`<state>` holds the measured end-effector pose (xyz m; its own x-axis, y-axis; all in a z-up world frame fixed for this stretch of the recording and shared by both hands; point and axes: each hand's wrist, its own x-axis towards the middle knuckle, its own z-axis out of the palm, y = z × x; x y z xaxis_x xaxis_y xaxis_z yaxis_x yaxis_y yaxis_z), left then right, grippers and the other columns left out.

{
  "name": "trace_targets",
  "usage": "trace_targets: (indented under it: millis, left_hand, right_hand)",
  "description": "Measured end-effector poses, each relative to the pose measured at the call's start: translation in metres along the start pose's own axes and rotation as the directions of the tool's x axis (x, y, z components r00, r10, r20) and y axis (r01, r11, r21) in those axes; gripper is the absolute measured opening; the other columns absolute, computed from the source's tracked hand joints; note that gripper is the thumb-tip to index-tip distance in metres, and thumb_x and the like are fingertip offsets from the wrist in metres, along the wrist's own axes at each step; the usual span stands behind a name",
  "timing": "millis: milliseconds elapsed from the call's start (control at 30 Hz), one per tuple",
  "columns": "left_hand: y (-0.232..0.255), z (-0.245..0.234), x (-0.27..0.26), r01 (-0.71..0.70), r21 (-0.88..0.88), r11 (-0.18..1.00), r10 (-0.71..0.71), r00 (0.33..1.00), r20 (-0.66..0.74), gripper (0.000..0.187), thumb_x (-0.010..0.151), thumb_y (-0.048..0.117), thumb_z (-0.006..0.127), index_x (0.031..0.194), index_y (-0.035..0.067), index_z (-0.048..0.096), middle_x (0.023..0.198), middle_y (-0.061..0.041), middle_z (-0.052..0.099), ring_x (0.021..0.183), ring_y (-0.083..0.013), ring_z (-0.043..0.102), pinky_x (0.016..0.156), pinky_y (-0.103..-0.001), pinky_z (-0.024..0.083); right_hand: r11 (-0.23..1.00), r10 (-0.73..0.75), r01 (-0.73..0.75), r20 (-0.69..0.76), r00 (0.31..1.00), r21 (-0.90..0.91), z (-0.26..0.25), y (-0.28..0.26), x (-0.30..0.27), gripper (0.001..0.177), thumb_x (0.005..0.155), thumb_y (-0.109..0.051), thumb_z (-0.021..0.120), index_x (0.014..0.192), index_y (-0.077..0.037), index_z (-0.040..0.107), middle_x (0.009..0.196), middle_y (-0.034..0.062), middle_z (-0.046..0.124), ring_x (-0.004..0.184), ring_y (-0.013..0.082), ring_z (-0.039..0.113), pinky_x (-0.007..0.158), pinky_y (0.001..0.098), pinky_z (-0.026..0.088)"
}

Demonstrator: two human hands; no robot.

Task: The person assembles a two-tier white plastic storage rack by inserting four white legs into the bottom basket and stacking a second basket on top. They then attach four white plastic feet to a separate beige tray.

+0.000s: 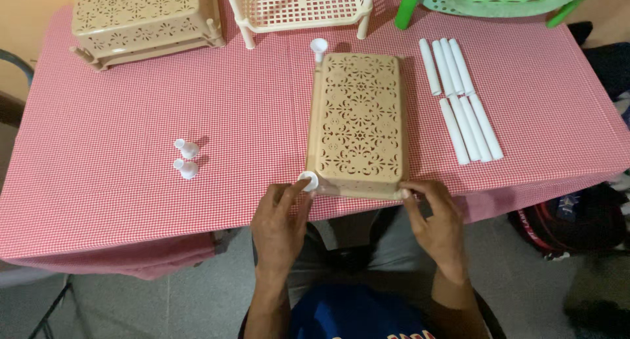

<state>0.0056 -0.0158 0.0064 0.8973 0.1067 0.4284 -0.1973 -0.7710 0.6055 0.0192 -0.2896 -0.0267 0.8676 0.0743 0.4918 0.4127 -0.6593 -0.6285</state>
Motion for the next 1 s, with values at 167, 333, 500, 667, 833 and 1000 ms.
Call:
trace_targets:
  millis: [167,333,500,667,833,1000]
  left_hand:
    - [-0.017,0.0,0.015,0.095,-0.089,0.991,-0.102,0.992,-0.07,0.03,0.099,0.017,0.072,0.128,0.012,0.066,0.102,-0.007,0.075,0.081,-0.0199,0.076,0.065,-0.032,0.06]
    - [-0.022,0.001,0.024,0.065,-0.107,0.992,-0.082,0.984,-0.157,0.05,0.105,0.02,0.063,0.148,0.003,0.043,0.13,-0.02,0.066,0.111,-0.0311,0.073,0.079,-0.039,0.063]
    - [-0.016,0.002,0.001,-0.01,-0.093,0.996,-0.004,0.989,-0.15,0.064,0.101,0.029,0.069,0.151,0.001,0.039,0.141,-0.025,0.054,0.128,-0.039,0.061,0.101,-0.05,0.057]
    - [-0.002,0.015,-0.018,-0.069,0.031,0.997,0.072,0.993,-0.09,0.083,0.077,0.039,0.084,0.142,0.003,0.047,0.129,-0.024,0.057,0.113,-0.039,0.061,0.091,-0.049,0.054]
    - [-0.002,0.015,-0.016,0.05,-0.011,0.999,-0.049,0.996,0.077,0.072,0.082,0.031,0.085,0.141,0.006,0.052,0.107,-0.014,0.066,0.094,-0.0267,0.066,0.079,-0.041,0.055]
    - [-0.011,0.003,-0.009,0.046,-0.08,0.996,-0.05,0.998,-0.044,0.049,0.091,0.017,0.076,0.134,0.002,0.055,0.105,-0.013,0.07,0.087,-0.0218,0.073,0.069,-0.034,0.06]
  right_hand:
    - [1.0,0.011,-0.012,0.214,0.977,0.003,0.023,-0.027,-0.011,0.023,0.095,-0.02,0.071,0.115,-0.011,0.066,0.109,0.0066,0.076,0.099,0.0179,0.076,0.078,0.0313,0.064]
    - [0.911,-0.32,0.178,0.368,0.873,0.371,0.042,-0.052,-0.013,0.042,0.1,-0.023,0.066,0.137,-0.007,0.056,0.139,0.0197,0.064,0.126,0.0354,0.065,0.101,0.0444,0.057]
    - [0.934,-0.188,0.09,0.261,0.947,0.347,0.032,-0.02,0.025,0.037,0.104,-0.025,0.06,0.139,-0.013,0.058,0.144,0.0127,0.065,0.117,0.0267,0.073,0.092,0.0372,0.061]
    - [0.997,0.035,-0.034,0.011,0.999,-0.066,0.011,0.027,0.098,0.045,0.107,-0.015,0.055,0.149,-0.001,0.045,0.148,0.022,0.053,0.134,0.0375,0.057,0.105,0.0453,0.052]
    - [0.962,0.142,-0.086,0.208,0.968,-0.258,0.013,0.031,0.129,0.048,0.102,-0.005,0.05,0.149,0.0,0.042,0.146,0.026,0.05,0.131,0.0408,0.053,0.108,0.0515,0.042]
    - [0.926,0.228,-0.155,0.183,0.956,-0.343,0.003,0.024,0.118,0.027,0.104,-0.01,0.054,0.13,-0.003,0.055,0.125,0.0193,0.062,0.117,0.0358,0.062,0.1,0.0499,0.049]
